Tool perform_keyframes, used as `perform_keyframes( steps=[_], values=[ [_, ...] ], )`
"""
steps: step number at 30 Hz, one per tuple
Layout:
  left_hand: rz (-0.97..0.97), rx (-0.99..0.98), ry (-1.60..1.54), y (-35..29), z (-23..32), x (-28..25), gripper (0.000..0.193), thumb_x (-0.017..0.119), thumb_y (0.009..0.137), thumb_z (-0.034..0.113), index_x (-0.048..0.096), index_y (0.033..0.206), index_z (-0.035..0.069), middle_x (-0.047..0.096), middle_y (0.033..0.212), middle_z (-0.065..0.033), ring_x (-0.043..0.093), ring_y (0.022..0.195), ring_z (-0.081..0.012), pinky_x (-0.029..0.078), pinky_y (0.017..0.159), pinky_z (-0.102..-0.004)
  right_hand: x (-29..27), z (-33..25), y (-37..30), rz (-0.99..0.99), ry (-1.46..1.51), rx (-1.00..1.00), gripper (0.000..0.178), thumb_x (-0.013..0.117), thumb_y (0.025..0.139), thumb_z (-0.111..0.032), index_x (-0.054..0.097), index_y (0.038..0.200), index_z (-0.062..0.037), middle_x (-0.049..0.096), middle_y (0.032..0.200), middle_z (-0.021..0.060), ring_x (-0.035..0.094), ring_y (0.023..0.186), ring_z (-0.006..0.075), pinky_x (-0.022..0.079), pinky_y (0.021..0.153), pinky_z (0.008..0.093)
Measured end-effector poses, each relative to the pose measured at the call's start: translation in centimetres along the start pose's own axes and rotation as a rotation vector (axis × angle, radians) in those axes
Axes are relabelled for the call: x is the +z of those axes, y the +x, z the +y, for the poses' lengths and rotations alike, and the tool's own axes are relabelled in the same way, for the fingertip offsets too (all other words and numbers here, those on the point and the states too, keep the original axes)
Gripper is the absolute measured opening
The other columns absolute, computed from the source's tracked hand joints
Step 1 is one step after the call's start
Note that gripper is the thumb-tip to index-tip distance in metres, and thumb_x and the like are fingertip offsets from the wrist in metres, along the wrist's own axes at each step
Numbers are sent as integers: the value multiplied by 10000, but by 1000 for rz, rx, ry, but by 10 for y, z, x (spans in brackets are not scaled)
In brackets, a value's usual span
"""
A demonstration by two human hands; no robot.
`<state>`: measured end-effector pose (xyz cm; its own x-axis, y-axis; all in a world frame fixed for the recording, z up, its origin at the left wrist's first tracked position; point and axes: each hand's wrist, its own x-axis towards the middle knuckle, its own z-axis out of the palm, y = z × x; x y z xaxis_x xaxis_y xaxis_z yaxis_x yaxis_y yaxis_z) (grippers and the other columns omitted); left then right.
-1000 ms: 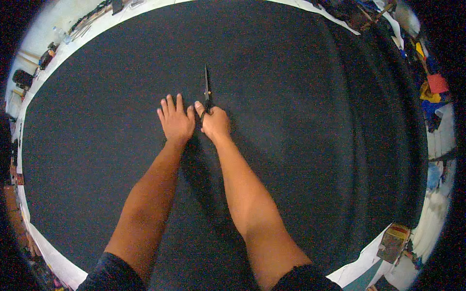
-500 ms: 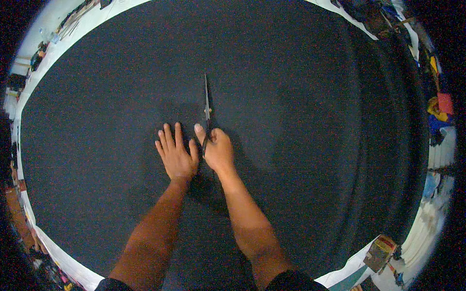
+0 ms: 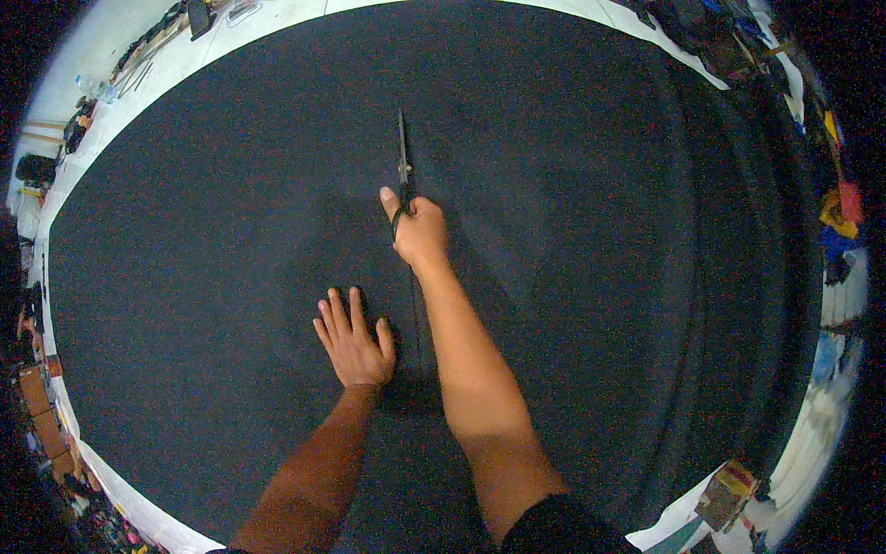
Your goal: The person unrolls a large sheet of black fabric on the floor, uses a wooden pole to smooth it, cuts a section using shears, and then trims a smaller circular piece using a utility knife.
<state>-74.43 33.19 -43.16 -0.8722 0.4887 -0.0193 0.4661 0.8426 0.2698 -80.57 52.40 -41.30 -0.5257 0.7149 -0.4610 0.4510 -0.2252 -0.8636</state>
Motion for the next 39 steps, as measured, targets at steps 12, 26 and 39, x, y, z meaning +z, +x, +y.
perform_keyframes(
  steps=[12,26,39],
  values=[
    [-43,2,-24,4,2,-1,644,506,891,343,373,1452,55,252,1531,-251,184,1427,-457,107,1149,-587,15,-80,128,-110,87,-14,569,666,828,-584,536,681,-50,506,581,34,473,466,150,381,466,299],
    [-106,1,-33,3,5,-3,655,517,884,361,385,1437,35,254,1519,-278,187,1415,-485,108,1134,-618,24,-138,205,-103,77,-25,563,700,787,-606,530,672,-82,484,587,14,458,482,132,393,486,300],
    [-123,-25,-49,-16,-6,19,652,537,864,386,423,1412,53,277,1508,-273,207,1408,-486,129,1128,-632,47,-140,295,-81,-22,-84,531,703,819,-552,558,681,-61,524,630,27,483,503,139,403,492,282]
  ],
)
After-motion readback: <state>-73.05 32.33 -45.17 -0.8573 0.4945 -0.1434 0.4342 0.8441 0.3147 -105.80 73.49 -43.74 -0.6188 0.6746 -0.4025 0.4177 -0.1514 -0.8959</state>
